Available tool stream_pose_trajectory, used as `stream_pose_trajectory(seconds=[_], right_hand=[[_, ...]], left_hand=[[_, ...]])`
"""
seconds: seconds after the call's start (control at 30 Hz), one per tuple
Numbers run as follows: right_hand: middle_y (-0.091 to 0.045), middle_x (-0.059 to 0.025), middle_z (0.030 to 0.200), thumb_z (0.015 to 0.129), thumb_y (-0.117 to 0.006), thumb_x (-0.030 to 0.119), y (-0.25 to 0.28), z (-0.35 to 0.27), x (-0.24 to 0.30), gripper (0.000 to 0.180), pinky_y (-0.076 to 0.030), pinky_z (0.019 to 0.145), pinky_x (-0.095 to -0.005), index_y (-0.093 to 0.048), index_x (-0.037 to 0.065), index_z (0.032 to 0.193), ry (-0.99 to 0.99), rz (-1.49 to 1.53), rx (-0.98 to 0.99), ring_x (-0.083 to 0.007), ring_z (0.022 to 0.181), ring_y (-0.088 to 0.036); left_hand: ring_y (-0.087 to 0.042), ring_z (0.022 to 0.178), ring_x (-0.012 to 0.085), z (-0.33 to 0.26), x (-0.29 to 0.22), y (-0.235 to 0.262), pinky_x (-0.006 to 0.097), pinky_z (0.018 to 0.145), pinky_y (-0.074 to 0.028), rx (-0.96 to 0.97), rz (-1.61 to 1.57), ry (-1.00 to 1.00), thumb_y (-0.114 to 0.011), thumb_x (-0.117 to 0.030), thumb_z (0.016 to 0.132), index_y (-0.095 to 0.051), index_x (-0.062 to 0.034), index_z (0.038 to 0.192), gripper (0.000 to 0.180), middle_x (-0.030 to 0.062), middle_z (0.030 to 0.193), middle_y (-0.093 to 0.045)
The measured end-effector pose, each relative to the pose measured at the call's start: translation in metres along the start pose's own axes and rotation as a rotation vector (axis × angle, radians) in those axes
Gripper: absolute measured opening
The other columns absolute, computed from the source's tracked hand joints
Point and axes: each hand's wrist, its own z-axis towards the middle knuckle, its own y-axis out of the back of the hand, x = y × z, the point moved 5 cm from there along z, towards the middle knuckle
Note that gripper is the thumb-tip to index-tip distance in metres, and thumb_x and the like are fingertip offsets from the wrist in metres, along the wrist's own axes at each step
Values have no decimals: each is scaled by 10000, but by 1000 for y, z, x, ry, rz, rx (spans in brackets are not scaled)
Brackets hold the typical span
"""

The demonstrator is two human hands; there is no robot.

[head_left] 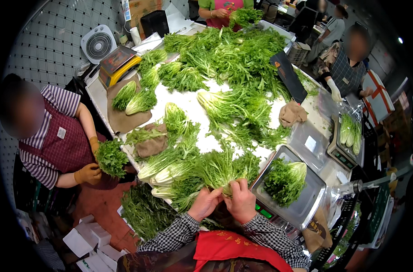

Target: The person trims leafy green vegetables, weighs them on a digital scale, and packs them into plastic bags. The person also places the packaged vegetables into a cardboard box. Other workers are visible in the background performing similar tasks.

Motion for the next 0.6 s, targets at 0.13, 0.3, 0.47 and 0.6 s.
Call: stream_pose_trajectory(seconds=[0.13,0.3,0.47,0.6], right_hand=[[-531,-145,1010,733,-770,123,0,-1,1,377,-518,631,-421,-563,54,1040,-23,96,3,-350,807,-618],[-530,-154,999,773,-739,100,-4,0,-10,322,-517,646,-420,-565,51,1039,-32,293,-23,-357,844,-609],[-542,-149,1000,788,-725,83,-4,-3,-5,279,-516,637,-416,-569,42,1016,19,274,-17,-348,785,-611],[-560,-140,979,795,-715,59,-3,-6,2,218,-507,593,-400,-584,33,968,75,276,9,-324,692,-606]], left_hand=[[-607,1088,222,3,10,25,392,937,-500,14,-149,87,-536,-67,967,-573,14,1198,247,130,1206,-620],[-587,1145,238,1,12,30,436,983,-470,53,-174,106,-488,-141,990,-547,-14,1273,316,129,1248,-616],[-581,1155,239,-1,12,28,438,1013,-449,36,-241,101,-504,-193,989,-540,-5,1288,354,127,1259,-612],[-580,1161,255,3,23,53,439,1032,-438,-9,-105,132,-531,-205,979,-534,14,1291,381,137,1270,-607]])
